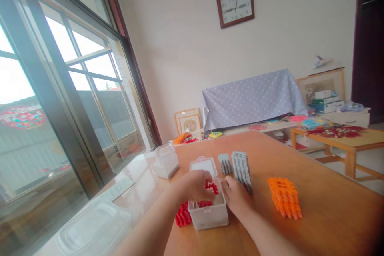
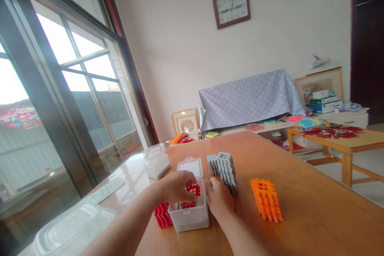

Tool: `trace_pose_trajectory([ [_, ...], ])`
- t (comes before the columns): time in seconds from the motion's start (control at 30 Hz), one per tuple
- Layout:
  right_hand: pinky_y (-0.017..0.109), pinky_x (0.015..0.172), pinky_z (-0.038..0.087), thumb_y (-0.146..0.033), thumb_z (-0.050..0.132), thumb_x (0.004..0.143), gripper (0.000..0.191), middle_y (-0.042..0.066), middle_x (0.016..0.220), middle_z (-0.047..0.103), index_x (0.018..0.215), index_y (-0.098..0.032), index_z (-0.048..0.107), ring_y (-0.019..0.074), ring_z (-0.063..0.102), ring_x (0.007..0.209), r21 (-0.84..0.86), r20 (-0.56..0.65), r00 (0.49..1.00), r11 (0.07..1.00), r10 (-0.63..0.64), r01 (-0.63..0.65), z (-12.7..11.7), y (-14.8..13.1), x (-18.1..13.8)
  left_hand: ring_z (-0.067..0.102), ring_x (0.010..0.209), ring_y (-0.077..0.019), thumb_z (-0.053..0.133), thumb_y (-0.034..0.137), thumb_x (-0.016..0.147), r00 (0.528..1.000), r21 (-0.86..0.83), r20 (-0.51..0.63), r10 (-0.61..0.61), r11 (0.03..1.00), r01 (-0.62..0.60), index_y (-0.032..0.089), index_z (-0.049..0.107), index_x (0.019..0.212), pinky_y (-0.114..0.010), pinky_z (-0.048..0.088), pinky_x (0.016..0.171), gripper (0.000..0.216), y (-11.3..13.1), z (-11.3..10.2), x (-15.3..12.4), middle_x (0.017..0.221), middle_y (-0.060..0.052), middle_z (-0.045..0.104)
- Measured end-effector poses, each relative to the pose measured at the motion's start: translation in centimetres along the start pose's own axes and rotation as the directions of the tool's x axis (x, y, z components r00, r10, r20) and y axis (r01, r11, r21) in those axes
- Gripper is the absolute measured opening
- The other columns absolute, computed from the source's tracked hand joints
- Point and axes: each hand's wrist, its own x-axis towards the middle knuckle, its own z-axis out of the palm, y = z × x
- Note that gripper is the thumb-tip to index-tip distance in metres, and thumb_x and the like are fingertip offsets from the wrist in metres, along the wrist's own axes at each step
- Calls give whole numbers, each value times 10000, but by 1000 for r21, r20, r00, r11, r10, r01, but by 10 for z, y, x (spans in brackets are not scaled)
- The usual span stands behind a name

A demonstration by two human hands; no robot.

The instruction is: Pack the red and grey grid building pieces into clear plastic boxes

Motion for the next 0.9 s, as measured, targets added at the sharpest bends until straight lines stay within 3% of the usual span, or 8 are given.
trace_pose_trajectory([
  [0.1, 273, 572, 222, -495, 332, 1000, 432, 34, 652, 631, 700, -220, 478, 166, 592, 646, -6, -6, 1000, 1000, 7, -7, -1, -2, 0, 662, 837, -218, 723, 466, 656, 1000, -26, -6, -5, 1000, 4, 258, 653, 1142, -267, 497, 674, 533, -2, -2, 0, 1021, -37, 720],
  [0.3, 278, 552, 203, -504, 346, 990, 430, 31, 642, 635, 703, -223, 501, 166, 584, 617, 11, 15, 999, 999, 52, -52, -1, -3, 0, 661, 761, -214, 728, 472, 628, 996, -29, 91, -19, 999, 22, 231, 651, 1187, -261, 464, 594, 614, 6, -5, 6, 975, -42, 730],
  [0.4, 274, 554, 208, -478, 362, 987, 411, 40, 661, 651, 700, -221, 505, 169, 591, 638, 4, 11, 999, 999, 46, -46, -1, -3, 1, 614, 660, -180, 707, 478, 639, 981, -1, 194, -7, 1000, 8, 202, 734, 928, -250, 421, 553, 400, 11, -8, 9, 780, -17, 708],
  [0.5, 272, 557, 212, -465, 376, 983, 403, 52, 695, 676, 694, -218, 510, 171, 597, 659, 2, 2, 999, 999, 47, -47, 1, -2, 1, 526, 557, -137, 696, 478, 643, 955, -3, 294, -21, 1000, 23, 195, 696, 686, -241, 369, 509, 285, 14, -12, 12, 607, 22, 619],
  [0.67, 274, 556, 211, -468, 375, 979, 409, 55, 699, 685, 690, -218, 521, 169, 591, 648, 11, 8, 998, 998, 64, -64, 2, -2, 2, 477, 543, -125, 741, 496, 609, 939, -42, 344, 7, 999, 8, 206, 656, 635, -247, 355, 524, 303, 16, -16, 19, 555, 56, 539],
  [0.9, 277, 550, 205, -487, 378, 972, 430, 59, 690, 685, 673, -217, 528, 169, 579, 632, -2, 13, 996, 997, 83, -83, 2, -1, 3, 466, 554, -116, 761, 446, 627, 866, -207, 487, 110, 978, -8, 222, 672, 705, -249, 349, 554, 254, 10, -9, 31, 577, 71, 524],
])
